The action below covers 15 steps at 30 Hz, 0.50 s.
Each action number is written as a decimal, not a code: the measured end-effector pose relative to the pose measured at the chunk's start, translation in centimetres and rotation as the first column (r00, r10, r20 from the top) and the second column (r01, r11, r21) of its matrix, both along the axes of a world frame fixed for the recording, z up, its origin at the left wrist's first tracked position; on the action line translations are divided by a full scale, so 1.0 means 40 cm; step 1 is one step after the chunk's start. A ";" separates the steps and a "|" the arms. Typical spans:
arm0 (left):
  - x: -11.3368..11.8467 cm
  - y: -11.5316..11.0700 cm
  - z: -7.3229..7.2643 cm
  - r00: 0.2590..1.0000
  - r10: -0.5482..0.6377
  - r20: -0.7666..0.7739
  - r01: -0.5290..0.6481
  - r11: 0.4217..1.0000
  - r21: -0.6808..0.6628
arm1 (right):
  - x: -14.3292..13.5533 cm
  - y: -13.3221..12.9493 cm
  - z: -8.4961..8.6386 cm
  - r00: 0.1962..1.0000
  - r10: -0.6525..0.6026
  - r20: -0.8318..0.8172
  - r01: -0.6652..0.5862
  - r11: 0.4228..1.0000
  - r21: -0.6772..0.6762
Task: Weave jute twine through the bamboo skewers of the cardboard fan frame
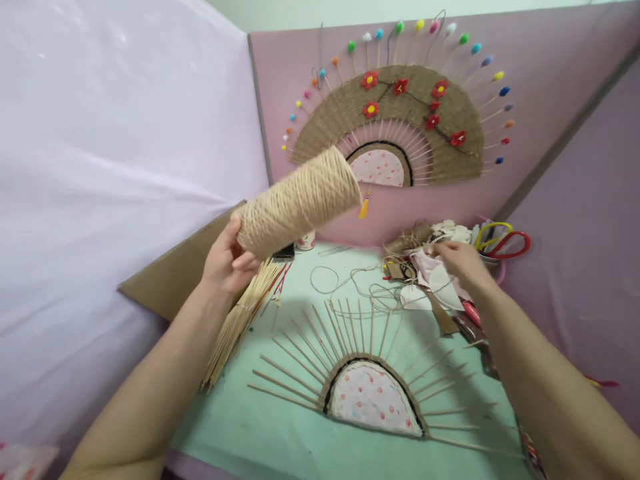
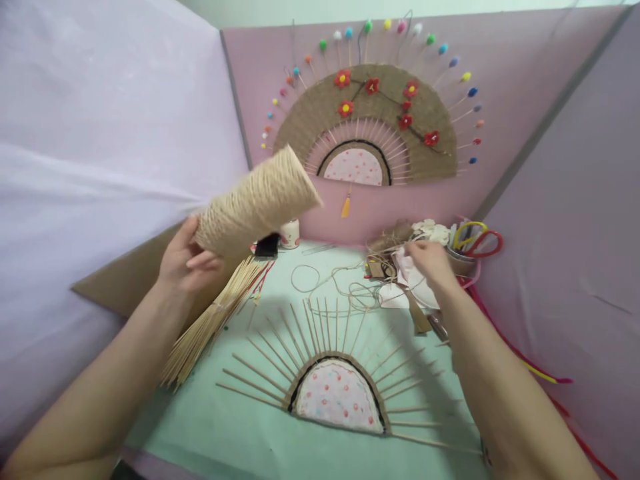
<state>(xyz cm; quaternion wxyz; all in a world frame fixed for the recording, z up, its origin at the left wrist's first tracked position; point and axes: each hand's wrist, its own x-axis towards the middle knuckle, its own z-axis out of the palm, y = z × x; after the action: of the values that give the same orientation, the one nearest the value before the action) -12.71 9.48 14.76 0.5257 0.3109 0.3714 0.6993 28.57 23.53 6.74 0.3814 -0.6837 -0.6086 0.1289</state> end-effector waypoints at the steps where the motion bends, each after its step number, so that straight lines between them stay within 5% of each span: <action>1: 0.007 -0.001 0.011 0.995 0.087 -0.049 -0.083 0.994 0.077 | 0.033 0.001 0.007 0.993 -0.115 -0.004 0.115 0.993 0.031; 4: 0.002 -0.007 0.042 0.907 0.288 -0.306 -0.263 0.957 0.121 | 0.116 0.008 0.044 0.919 -0.393 -0.030 0.394 0.915 0.082; 7: -0.023 -0.026 0.055 0.878 0.188 -0.441 -0.234 0.971 -0.051 | 0.133 0.013 0.054 0.929 -0.370 -0.002 0.370 0.928 0.030; 11: -0.028 -0.056 0.054 0.954 -0.127 -0.273 0.038 0.950 -0.310 | 0.004 -0.019 0.038 0.999 -0.030 0.023 0.031 0.999 -0.014; 12: -0.021 -0.060 0.054 0.962 -0.178 -0.207 0.096 0.930 -0.354 | -0.048 -0.035 0.038 0.986 0.164 -0.032 -0.162 0.985 0.053; 14: 0.001 -0.062 0.054 0.969 -0.232 -0.085 0.181 0.900 -0.397 | -0.157 -0.073 0.048 0.800 0.539 -0.263 -0.519 0.842 0.144; 15: 0.013 -0.061 0.055 0.970 -0.242 -0.027 0.212 0.893 -0.398 | -0.207 -0.092 0.054 0.667 0.620 -0.414 -0.618 0.770 0.158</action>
<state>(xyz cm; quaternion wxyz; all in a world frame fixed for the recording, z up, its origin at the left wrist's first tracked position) -12.20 7.03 16.96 0.6407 0.2668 0.4848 0.5322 20.27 19.85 8.89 0.4444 -0.3879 -0.7009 0.4010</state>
